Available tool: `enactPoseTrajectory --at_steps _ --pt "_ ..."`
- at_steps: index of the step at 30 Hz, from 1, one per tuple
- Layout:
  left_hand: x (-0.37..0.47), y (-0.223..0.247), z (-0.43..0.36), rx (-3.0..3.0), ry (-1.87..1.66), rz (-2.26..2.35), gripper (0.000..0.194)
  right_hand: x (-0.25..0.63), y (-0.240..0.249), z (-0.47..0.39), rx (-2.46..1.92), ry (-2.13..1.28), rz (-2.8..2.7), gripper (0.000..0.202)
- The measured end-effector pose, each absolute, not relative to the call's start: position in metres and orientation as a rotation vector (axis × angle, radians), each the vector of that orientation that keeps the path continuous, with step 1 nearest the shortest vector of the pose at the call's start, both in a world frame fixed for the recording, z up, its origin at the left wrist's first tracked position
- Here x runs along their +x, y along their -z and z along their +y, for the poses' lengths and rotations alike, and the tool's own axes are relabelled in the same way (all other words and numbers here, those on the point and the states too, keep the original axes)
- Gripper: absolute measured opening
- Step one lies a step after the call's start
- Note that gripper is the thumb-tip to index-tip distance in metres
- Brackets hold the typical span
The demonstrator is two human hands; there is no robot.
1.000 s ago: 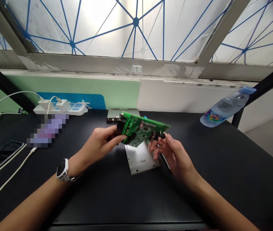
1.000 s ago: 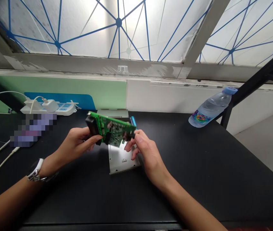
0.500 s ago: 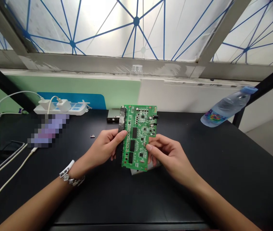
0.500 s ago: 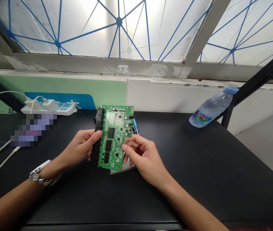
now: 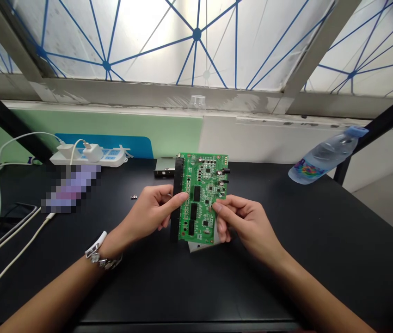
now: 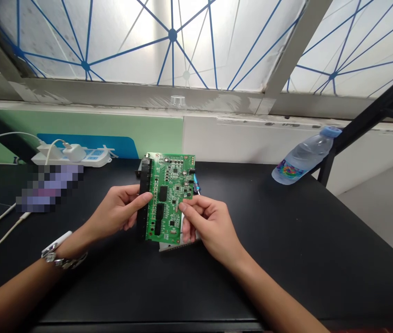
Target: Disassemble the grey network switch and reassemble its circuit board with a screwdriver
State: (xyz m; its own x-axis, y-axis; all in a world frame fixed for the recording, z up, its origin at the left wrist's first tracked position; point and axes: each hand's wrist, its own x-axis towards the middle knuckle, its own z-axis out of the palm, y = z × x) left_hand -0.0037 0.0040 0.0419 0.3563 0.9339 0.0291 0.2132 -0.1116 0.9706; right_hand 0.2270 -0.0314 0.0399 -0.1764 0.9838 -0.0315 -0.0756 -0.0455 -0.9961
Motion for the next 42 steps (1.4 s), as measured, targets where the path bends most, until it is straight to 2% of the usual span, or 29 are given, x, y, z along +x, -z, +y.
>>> enactPoseTrajectory --at_steps 4,8,12,14,19,26,31,38,42 --pt "-0.006 -0.047 0.005 1.536 -0.868 1.051 0.045 0.228 -0.038 -0.029 -1.029 -1.432 -1.216 0.030" --pt "-0.017 -0.054 0.008 1.539 -0.875 0.849 0.024 0.233 -0.038 -0.027 -0.934 -1.483 -1.154 0.020" --pt "-0.030 -0.051 0.014 1.516 -0.910 0.569 0.054 0.237 -0.040 -0.027 -0.883 -1.533 -1.050 0.027" --pt "-0.034 -0.048 0.016 1.515 -0.913 0.562 0.055 0.236 -0.040 -0.028 -0.893 -1.528 -1.074 0.026" --pt "-0.033 -0.049 0.011 1.539 -0.936 0.611 0.043 0.237 -0.037 -0.028 -0.942 -1.489 -1.170 0.027" --pt "-0.025 -0.060 0.006 1.530 -0.911 0.634 0.069 0.237 -0.036 -0.030 -0.967 -1.540 -1.247 0.046" --pt "-0.017 -0.055 0.002 1.648 -0.965 0.665 0.059 0.235 -0.034 -0.030 -0.989 -1.603 -1.253 0.056" --pt "-0.004 -0.052 -0.006 1.778 -1.117 0.736 0.052 0.233 -0.031 -0.031 -1.009 -1.706 -1.329 0.049" --pt "0.002 -0.052 -0.013 1.664 -1.173 0.655 0.050 0.229 -0.032 -0.032 -0.947 -1.630 -1.390 0.048"
